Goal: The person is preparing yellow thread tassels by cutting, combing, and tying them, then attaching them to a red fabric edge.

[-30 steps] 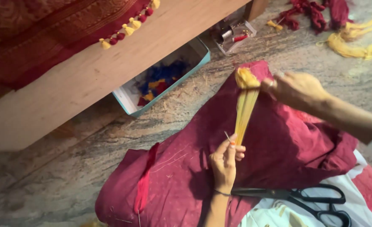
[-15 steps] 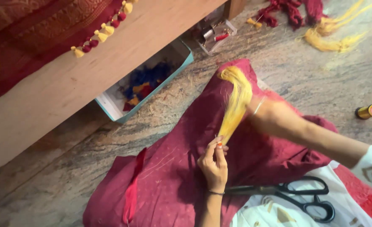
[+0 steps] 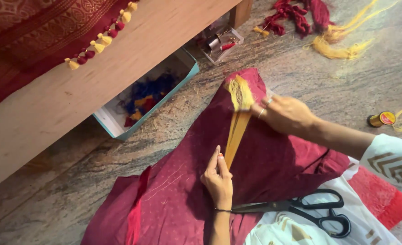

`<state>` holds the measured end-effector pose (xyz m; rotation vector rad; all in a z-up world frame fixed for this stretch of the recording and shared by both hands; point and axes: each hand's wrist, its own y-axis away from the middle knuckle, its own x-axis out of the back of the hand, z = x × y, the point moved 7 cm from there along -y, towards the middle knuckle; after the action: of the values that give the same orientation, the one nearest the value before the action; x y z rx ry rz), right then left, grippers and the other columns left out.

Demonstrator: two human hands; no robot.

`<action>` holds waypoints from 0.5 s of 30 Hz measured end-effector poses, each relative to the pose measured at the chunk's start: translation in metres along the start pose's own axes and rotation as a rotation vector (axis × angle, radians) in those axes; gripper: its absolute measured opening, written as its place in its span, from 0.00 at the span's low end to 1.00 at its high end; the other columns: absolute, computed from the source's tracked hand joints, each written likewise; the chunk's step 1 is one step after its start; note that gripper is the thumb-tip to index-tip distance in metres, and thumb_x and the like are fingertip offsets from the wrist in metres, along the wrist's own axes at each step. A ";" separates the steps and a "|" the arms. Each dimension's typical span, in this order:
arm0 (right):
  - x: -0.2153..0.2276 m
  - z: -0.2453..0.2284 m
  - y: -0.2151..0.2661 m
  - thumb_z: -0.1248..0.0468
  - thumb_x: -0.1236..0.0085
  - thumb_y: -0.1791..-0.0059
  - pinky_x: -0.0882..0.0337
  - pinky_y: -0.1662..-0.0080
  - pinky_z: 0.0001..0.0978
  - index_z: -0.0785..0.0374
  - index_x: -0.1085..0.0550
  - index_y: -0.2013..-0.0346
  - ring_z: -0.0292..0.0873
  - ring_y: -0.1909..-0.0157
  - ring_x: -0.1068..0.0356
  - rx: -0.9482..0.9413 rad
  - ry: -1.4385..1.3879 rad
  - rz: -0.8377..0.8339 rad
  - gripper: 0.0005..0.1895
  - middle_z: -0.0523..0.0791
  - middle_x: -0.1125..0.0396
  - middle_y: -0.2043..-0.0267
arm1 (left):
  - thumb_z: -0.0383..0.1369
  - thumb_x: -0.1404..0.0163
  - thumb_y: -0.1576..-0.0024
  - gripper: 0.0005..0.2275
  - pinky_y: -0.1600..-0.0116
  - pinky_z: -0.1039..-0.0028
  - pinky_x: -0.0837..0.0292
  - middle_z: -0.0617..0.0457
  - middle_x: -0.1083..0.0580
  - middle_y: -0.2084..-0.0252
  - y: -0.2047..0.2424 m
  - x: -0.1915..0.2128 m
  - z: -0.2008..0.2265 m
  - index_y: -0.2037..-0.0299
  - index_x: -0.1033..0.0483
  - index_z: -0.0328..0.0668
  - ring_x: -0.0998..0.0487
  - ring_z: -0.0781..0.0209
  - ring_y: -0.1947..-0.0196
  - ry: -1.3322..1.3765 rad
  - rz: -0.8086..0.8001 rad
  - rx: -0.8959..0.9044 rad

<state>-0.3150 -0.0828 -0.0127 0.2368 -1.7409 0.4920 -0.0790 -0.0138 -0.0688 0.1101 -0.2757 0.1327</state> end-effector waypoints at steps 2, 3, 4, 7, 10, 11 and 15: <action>0.009 0.007 -0.002 0.64 0.49 0.53 0.27 0.67 0.48 0.61 0.30 0.56 0.60 0.65 0.27 -0.060 -0.020 0.038 0.11 0.55 0.31 0.65 | 0.32 0.53 0.38 0.14 0.74 0.74 0.27 0.44 0.17 0.64 0.001 -0.001 0.004 0.44 0.20 0.41 0.21 0.64 0.81 -0.068 -0.026 0.072; 0.007 0.017 -0.003 0.64 0.49 0.53 0.27 0.67 0.48 0.61 0.30 0.56 0.60 0.65 0.27 -0.052 -0.021 0.036 0.11 0.55 0.31 0.65 | 0.32 0.53 0.38 0.14 0.74 0.74 0.27 0.44 0.17 0.64 0.001 0.000 -0.003 0.44 0.20 0.41 0.21 0.64 0.81 -0.065 -0.018 0.075; 0.005 0.041 -0.001 0.63 0.50 0.50 0.27 0.66 0.50 0.61 0.31 0.55 0.61 0.65 0.27 -0.251 -0.114 0.035 0.10 0.56 0.31 0.65 | 0.31 0.52 0.37 0.13 0.70 0.74 0.24 0.43 0.17 0.63 0.002 0.001 -0.004 0.46 0.19 0.39 0.19 0.61 0.76 -0.093 0.002 0.012; 0.004 0.070 0.011 0.62 0.55 0.42 0.29 0.64 0.52 0.61 0.31 0.52 0.62 0.64 0.28 -0.559 -0.221 0.069 0.08 0.57 0.30 0.65 | 0.29 0.52 0.38 0.12 0.62 0.72 0.20 0.42 0.18 0.58 0.004 0.008 -0.007 0.49 0.19 0.36 0.15 0.56 0.65 -0.152 0.052 -0.136; 0.001 0.055 0.017 0.62 0.56 0.41 0.29 0.65 0.54 0.62 0.30 0.51 0.63 0.66 0.28 -0.506 -0.216 0.107 0.09 0.59 0.30 0.66 | 0.28 0.51 0.39 0.11 0.57 0.71 0.18 0.43 0.18 0.55 0.005 0.012 0.000 0.51 0.19 0.33 0.14 0.53 0.59 -0.207 0.084 -0.186; -0.001 0.038 0.017 0.61 0.55 0.44 0.29 0.68 0.55 0.64 0.30 0.52 0.64 0.69 0.29 -0.349 -0.196 0.107 0.11 0.60 0.30 0.67 | 0.27 0.51 0.40 0.11 0.57 0.71 0.18 0.43 0.18 0.55 0.007 0.014 0.000 0.51 0.19 0.34 0.14 0.52 0.58 -0.231 0.082 -0.150; -0.030 0.056 0.005 0.61 0.51 0.47 0.28 0.71 0.53 0.65 0.30 0.53 0.62 0.73 0.29 -0.261 -0.238 0.040 0.13 0.58 0.30 0.70 | 0.27 0.50 0.40 0.10 0.57 0.71 0.17 0.43 0.18 0.55 0.008 0.012 -0.006 0.52 0.19 0.33 0.14 0.51 0.59 -0.237 0.097 -0.177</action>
<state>-0.3596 -0.1065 -0.0514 0.0767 -2.0243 0.2679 -0.0669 -0.0042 -0.0702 -0.0640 -0.5285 0.1907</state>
